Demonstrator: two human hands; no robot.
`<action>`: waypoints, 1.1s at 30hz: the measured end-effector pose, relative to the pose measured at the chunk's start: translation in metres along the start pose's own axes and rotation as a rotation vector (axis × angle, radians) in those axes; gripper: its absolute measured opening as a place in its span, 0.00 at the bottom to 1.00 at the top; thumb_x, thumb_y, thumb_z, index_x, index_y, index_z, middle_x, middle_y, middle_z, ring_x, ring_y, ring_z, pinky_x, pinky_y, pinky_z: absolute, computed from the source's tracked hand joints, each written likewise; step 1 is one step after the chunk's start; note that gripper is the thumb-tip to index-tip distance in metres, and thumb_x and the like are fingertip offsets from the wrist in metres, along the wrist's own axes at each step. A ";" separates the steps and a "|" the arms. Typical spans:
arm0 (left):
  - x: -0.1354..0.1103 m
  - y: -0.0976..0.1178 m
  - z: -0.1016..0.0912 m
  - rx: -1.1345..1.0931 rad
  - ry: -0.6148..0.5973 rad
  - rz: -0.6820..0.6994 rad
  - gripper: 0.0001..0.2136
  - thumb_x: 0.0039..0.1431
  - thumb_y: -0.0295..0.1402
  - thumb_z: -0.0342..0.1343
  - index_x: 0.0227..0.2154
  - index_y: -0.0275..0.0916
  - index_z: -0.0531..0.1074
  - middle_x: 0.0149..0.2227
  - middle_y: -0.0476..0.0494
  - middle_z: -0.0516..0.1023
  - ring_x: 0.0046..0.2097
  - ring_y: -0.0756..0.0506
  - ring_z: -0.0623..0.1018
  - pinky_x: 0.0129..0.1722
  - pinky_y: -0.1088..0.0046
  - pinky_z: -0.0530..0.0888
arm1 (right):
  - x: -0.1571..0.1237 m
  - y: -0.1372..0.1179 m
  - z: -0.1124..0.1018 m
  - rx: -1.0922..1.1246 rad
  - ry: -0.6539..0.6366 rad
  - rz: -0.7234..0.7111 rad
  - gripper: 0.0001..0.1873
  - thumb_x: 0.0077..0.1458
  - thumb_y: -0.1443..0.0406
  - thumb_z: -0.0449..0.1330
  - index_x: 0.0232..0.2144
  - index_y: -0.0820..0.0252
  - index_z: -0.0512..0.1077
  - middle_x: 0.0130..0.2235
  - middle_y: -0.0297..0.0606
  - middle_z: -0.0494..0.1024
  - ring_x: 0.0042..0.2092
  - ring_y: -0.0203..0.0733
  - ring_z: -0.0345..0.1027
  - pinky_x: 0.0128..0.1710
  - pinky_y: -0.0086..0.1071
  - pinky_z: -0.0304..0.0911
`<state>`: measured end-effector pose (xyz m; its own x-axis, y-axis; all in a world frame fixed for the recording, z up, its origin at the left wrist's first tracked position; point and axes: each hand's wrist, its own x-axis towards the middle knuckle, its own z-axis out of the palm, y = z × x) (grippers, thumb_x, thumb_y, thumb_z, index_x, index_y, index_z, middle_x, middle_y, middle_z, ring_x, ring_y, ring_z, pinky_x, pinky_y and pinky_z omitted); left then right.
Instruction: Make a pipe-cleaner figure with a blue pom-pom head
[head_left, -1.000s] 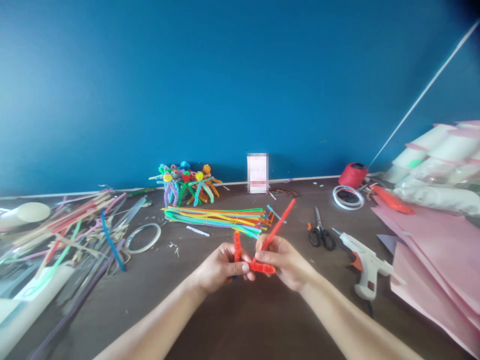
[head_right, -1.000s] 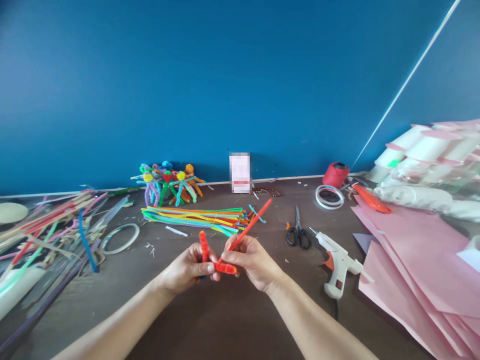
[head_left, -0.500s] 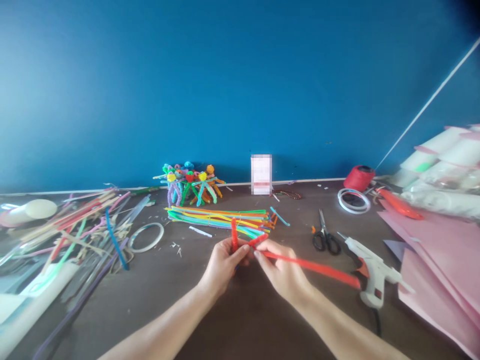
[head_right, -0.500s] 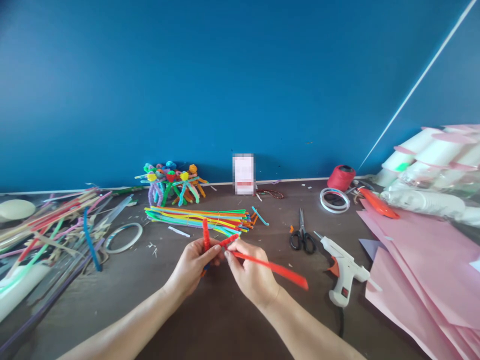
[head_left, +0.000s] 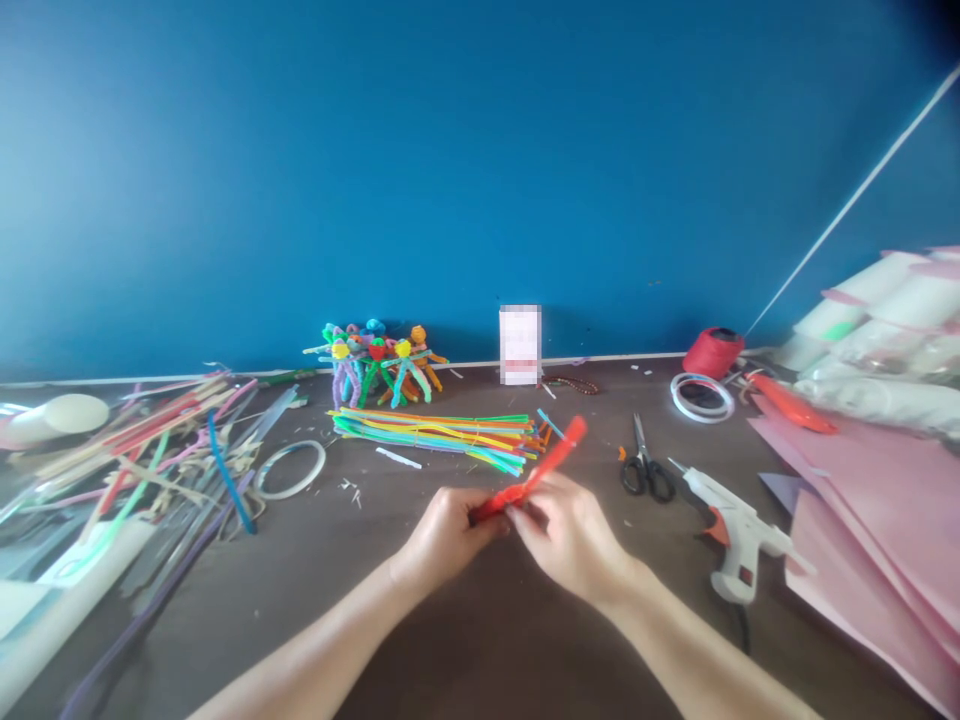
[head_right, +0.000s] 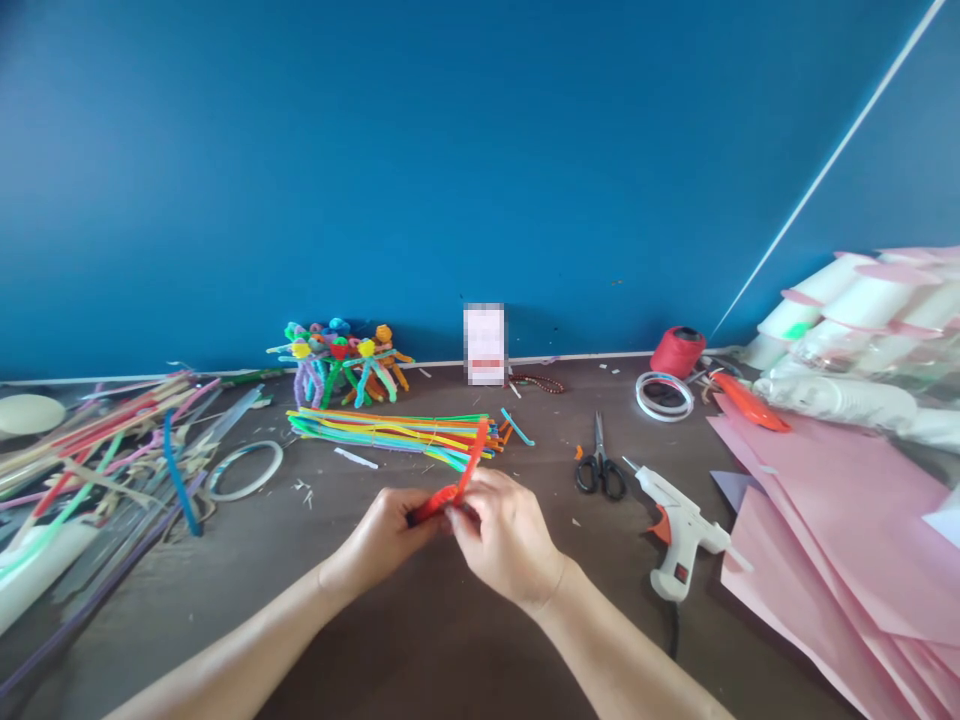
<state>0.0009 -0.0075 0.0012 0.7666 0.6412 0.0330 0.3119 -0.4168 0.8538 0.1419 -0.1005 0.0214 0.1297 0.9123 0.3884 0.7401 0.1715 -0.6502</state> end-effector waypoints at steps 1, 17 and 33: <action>0.000 0.000 -0.001 -0.071 -0.056 -0.023 0.08 0.47 0.33 0.55 0.22 0.32 0.74 0.18 0.52 0.69 0.24 0.53 0.65 0.24 0.80 0.60 | 0.002 0.001 -0.001 0.134 -0.019 0.077 0.06 0.50 0.67 0.53 0.25 0.61 0.69 0.29 0.37 0.72 0.31 0.37 0.66 0.32 0.28 0.59; 0.005 0.002 -0.006 -0.746 -0.302 -0.170 0.11 0.44 0.35 0.60 0.27 0.30 0.71 0.22 0.45 0.73 0.25 0.53 0.69 0.27 0.79 0.65 | 0.009 0.020 0.007 1.311 -0.148 0.589 0.11 0.41 0.64 0.64 0.25 0.62 0.65 0.19 0.28 0.68 0.16 0.28 0.61 0.14 0.21 0.56; 0.002 0.004 0.003 -1.062 -0.200 -0.256 0.07 0.42 0.30 0.61 0.23 0.32 0.70 0.21 0.46 0.74 0.25 0.53 0.71 0.27 0.79 0.66 | 0.008 0.015 0.012 1.281 -0.157 0.630 0.12 0.40 0.62 0.64 0.23 0.62 0.65 0.17 0.29 0.68 0.18 0.30 0.61 0.14 0.21 0.53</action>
<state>0.0054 -0.0099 0.0028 0.8548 0.4744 -0.2103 -0.0926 0.5382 0.8377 0.1461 -0.0867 0.0071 0.0708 0.9773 -0.1998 -0.5164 -0.1354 -0.8456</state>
